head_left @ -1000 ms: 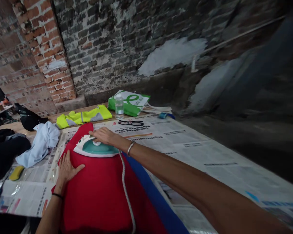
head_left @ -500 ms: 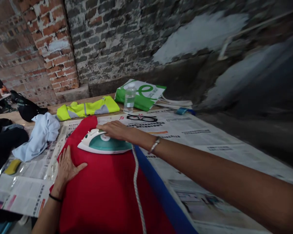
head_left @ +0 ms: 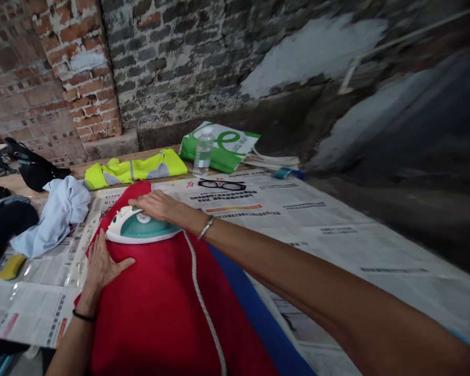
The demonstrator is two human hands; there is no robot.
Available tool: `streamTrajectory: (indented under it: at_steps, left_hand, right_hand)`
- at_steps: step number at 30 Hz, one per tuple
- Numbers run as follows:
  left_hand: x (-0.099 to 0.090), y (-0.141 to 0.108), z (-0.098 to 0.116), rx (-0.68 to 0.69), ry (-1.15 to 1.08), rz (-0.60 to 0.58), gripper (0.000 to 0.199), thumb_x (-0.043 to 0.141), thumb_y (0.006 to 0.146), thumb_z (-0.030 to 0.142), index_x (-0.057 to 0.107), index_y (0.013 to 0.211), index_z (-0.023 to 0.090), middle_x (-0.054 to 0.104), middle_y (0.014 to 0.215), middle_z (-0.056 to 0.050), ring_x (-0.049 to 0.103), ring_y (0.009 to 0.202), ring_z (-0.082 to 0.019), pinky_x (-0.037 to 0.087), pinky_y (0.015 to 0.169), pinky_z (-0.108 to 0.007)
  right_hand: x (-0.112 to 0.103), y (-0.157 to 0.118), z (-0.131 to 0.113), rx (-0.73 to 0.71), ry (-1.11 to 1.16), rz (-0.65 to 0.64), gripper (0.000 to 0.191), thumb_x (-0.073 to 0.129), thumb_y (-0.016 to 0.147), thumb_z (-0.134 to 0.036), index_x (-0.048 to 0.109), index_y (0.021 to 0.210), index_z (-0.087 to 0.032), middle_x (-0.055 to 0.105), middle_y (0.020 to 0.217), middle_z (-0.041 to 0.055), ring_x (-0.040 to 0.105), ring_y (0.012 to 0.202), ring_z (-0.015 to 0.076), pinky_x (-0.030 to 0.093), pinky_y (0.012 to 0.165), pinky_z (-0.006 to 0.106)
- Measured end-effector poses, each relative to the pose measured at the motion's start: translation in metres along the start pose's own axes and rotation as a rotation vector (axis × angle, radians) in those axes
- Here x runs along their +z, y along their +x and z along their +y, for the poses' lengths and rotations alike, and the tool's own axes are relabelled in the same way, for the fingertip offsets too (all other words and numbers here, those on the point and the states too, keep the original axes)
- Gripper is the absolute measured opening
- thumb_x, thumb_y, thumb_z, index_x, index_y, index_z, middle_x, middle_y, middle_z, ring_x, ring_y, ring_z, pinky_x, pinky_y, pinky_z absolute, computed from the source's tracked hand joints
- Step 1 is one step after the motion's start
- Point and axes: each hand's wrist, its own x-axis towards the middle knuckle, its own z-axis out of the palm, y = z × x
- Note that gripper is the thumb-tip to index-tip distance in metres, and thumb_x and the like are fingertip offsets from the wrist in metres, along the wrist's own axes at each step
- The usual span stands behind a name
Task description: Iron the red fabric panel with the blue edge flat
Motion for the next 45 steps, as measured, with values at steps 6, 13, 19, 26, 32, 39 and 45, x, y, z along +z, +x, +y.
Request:
streamTrajectory:
  at_steps: [6,13,19,26,32,39,45]
  left_hand:
    - [-0.006,-0.002,0.005,-0.025,0.006,-0.015,0.137,0.082,0.065,0.076,0.025,0.166,0.004,0.04,0.169,-0.033,0.04,0.159,-0.046,0.032,0.131,-0.064]
    - [-0.001,-0.006,0.007,0.005,0.043,-0.018,0.131,0.079,0.069,0.078,0.028,0.165,0.005,0.042,0.169,-0.031,0.042,0.157,-0.047,0.033,0.13,-0.065]
    - [-0.004,-0.005,0.009,-0.015,0.022,-0.063,0.133,0.077,0.07,0.079,0.025,0.168,0.004,0.036,0.173,-0.029,0.038,0.16,-0.047,0.03,0.132,-0.063]
    - [-0.004,-0.003,0.006,-0.01,0.021,-0.07,0.134,0.077,0.069,0.081,0.028,0.166,0.003,0.037,0.172,-0.03,0.038,0.159,-0.047,0.031,0.132,-0.063]
    - [-0.001,-0.003,0.003,0.013,0.01,-0.065,0.136,0.078,0.067,0.083,0.03,0.166,0.003,0.037,0.172,-0.03,0.038,0.159,-0.048,0.03,0.132,-0.062]
    - [0.001,0.002,0.002,-0.064,-0.288,0.017,0.095,0.049,0.096,0.07,0.038,0.163,0.004,0.047,0.167,-0.028,0.041,0.16,-0.04,0.024,0.135,-0.059]
    - [-0.009,0.005,-0.003,-0.247,-0.598,0.105,0.077,0.025,0.107,0.066,0.052,0.159,0.016,0.032,0.179,-0.011,0.024,0.168,-0.027,0.017,0.139,-0.046]
  right_hand:
    - [-0.007,-0.02,0.017,0.121,-0.015,-0.109,0.045,0.056,0.103,-0.016,0.06,0.147,-0.022,0.077,0.128,0.0165,0.073,0.115,0.0288,0.048,0.086,0.033]
    - [-0.022,-0.047,0.017,0.299,-0.065,-0.206,0.04,0.056,0.103,-0.018,0.059,0.143,-0.02,0.079,0.124,0.0188,0.075,0.116,0.0321,0.051,0.085,0.034]
    - [-0.017,-0.046,-0.012,0.391,-0.063,-0.137,0.04,0.049,0.105,-0.017,0.055,0.145,-0.014,0.078,0.122,0.0237,0.074,0.118,0.0329,0.052,0.093,0.037]
    - [-0.032,-0.056,-0.031,0.407,-0.004,-0.21,0.037,0.052,0.103,-0.015,0.057,0.14,-0.011,0.076,0.125,0.0245,0.073,0.122,0.0337,0.053,0.095,0.038]
    - [-0.057,-0.083,-0.062,0.485,0.117,-0.35,0.037,0.053,0.106,-0.032,0.062,0.131,-0.006,0.076,0.12,0.0272,0.075,0.116,0.0352,0.054,0.087,0.036]
    - [-0.068,-0.132,-0.069,0.336,0.477,-0.393,0.036,0.046,0.107,-0.048,0.061,0.087,-0.021,0.073,0.081,0.0085,0.073,0.081,0.025,0.05,0.073,0.031]
    - [-0.046,-0.164,-0.099,0.384,0.744,-0.263,0.034,0.049,0.102,-0.052,0.054,0.082,-0.025,0.072,0.082,0.0049,0.069,0.086,0.0238,0.052,0.081,0.033]
